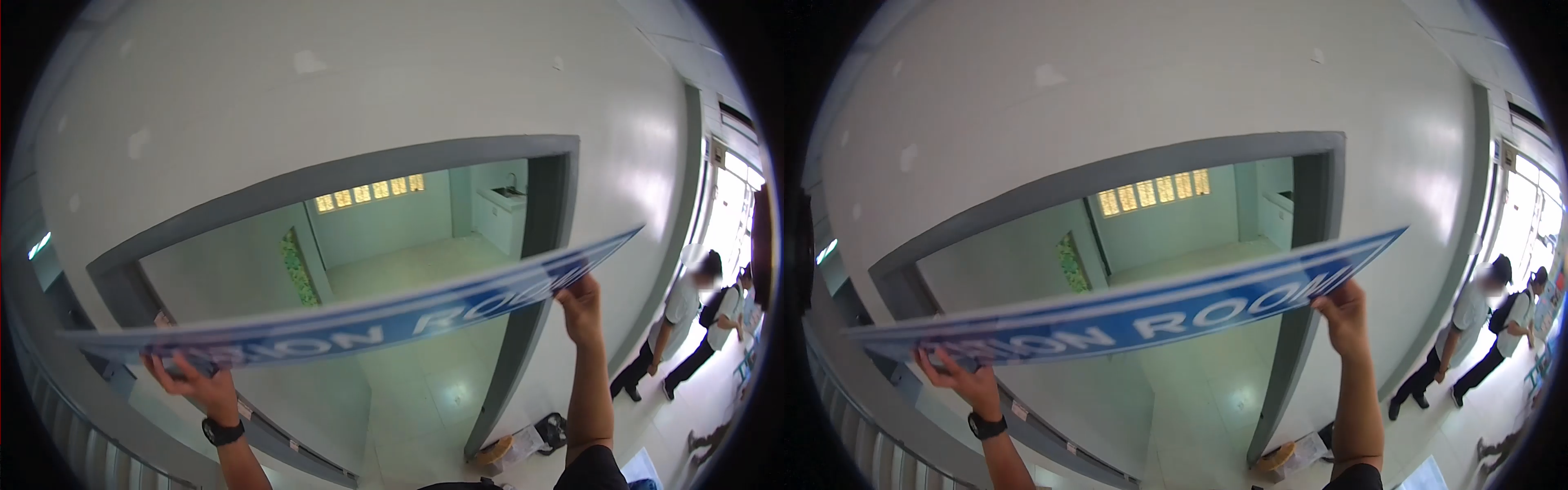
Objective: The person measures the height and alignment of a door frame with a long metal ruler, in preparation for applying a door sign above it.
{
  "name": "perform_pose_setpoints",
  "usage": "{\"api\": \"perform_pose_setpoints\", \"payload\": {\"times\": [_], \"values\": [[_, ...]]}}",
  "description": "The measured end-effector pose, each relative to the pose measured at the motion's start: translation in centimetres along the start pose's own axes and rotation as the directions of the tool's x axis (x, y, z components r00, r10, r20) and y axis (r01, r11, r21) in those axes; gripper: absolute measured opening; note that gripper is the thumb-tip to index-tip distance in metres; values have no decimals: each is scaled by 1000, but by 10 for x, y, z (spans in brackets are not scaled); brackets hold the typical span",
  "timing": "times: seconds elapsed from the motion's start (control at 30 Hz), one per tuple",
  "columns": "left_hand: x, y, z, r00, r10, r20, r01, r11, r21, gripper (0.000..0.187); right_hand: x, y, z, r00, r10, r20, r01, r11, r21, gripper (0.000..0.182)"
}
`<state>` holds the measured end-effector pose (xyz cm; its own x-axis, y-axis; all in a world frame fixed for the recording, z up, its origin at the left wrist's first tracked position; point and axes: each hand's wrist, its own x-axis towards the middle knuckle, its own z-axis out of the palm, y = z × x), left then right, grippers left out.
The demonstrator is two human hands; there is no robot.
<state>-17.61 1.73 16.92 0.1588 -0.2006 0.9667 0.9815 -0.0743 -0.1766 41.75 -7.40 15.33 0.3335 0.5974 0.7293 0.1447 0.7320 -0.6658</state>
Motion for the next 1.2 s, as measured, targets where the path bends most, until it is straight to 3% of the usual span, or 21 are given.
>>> {"api": "perform_pose_setpoints", "payload": {"times": [0.1,0.17,0.2,0.3,0.5,0.8,0.87,1.2], "values": [[58,-1,6,998,58,-26,-59,997,-40,106,50,-25,4,981,-190,-35,185,976,-115,62],[101,-5,12,997,80,-21,-82,992,-96,96,87,-53,13,961,-262,-82,247,956,-159,70],[125,-2,19,992,109,-68,-116,988,-99,106,105,-66,17,948,-293,-124,270,947,-174,73],[180,-4,44,980,157,-126,-171,978,-116,117,161,-93,26,908,-392,-149,355,908,-222,73],[258,-6,90,949,242,-201,-258,965,-57,113,262,-115,13,859,-468,-208,409,871,-271,70],[274,0,126,962,213,-169,-234,965,-117,109,310,-112,12,835,-492,-245,406,853,-328,75],[274,0,128,966,201,-164,-223,966,-133,107,320,-110,6,824,-536,-183,450,816,-362,74],[274,-9,129,976,191,-106,-210,953,-220,107,316,-115,18,837,-505,-210,408,832,-377,65]]}}
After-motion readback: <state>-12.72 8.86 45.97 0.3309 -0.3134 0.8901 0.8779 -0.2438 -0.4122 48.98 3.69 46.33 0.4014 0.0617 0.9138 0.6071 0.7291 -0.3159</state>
